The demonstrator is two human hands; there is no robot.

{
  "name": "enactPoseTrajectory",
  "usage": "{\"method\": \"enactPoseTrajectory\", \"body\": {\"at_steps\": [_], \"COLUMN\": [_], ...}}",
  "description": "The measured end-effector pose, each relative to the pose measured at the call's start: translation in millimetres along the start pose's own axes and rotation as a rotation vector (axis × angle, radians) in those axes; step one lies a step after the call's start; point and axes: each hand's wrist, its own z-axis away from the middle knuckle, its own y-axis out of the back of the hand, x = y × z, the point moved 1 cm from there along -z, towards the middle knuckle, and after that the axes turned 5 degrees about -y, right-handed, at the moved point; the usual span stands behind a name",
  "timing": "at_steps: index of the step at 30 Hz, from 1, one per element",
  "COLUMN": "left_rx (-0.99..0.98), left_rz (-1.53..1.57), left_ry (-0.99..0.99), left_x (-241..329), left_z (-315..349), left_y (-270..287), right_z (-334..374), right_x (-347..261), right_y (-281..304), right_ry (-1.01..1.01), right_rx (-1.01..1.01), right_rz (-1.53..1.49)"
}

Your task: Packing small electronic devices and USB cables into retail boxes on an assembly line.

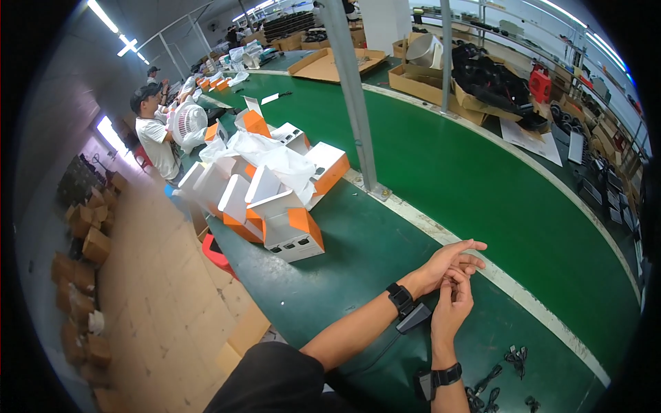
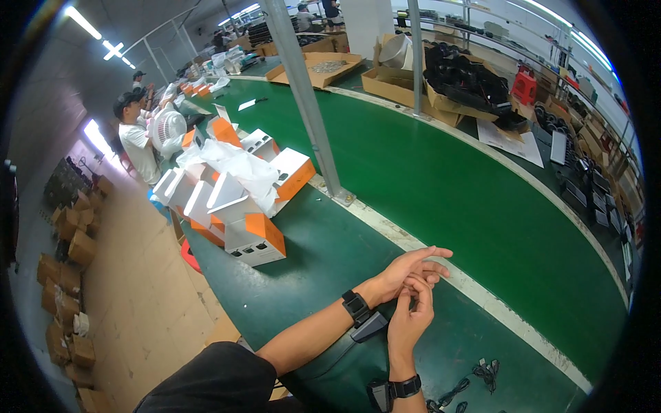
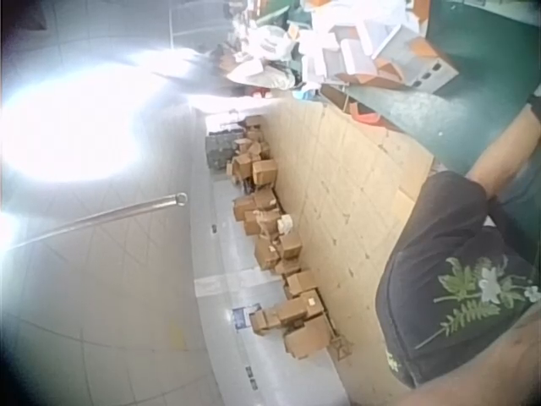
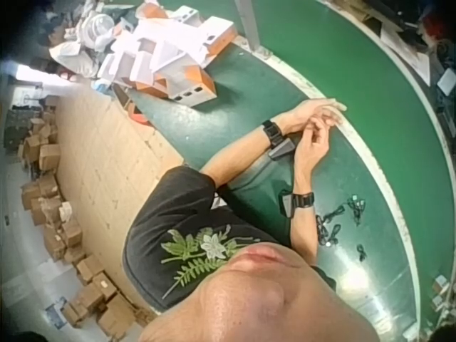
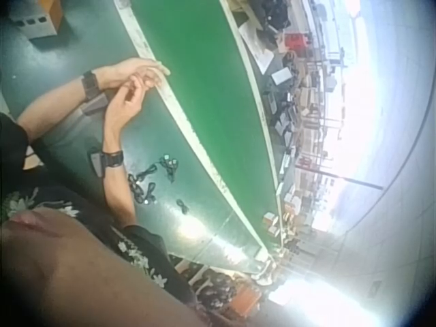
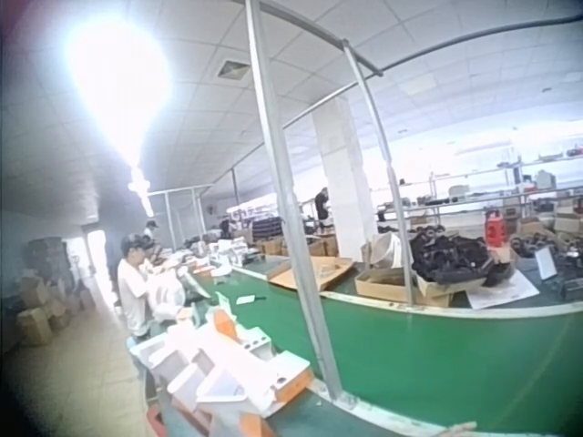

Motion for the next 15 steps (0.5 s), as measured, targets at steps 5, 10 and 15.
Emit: {"method": "enactPoseTrajectory", "body": {"at_steps": [5, 10, 15], "left_rx": [-0.009, 0.000, -0.006], "left_rz": [-0.011, -0.007, -0.003], "left_ry": [0.001, -0.001, -0.001], "left_x": [1.9, 2.0, 2.5], "left_z": [2.3, 2.1, 2.9], "left_y": [0.7, -0.5, -0.2], "right_z": [0.8, 0.7, 0.9], "right_x": [-2.9, -3.2, -5.3], "right_y": [-0.8, -0.9, -2.2], "right_ry": [-0.015, -0.009, 0.001], "right_rx": [-0.002, -0.006, -0.004], "right_rz": [-0.001, -0.007, -0.005]}}
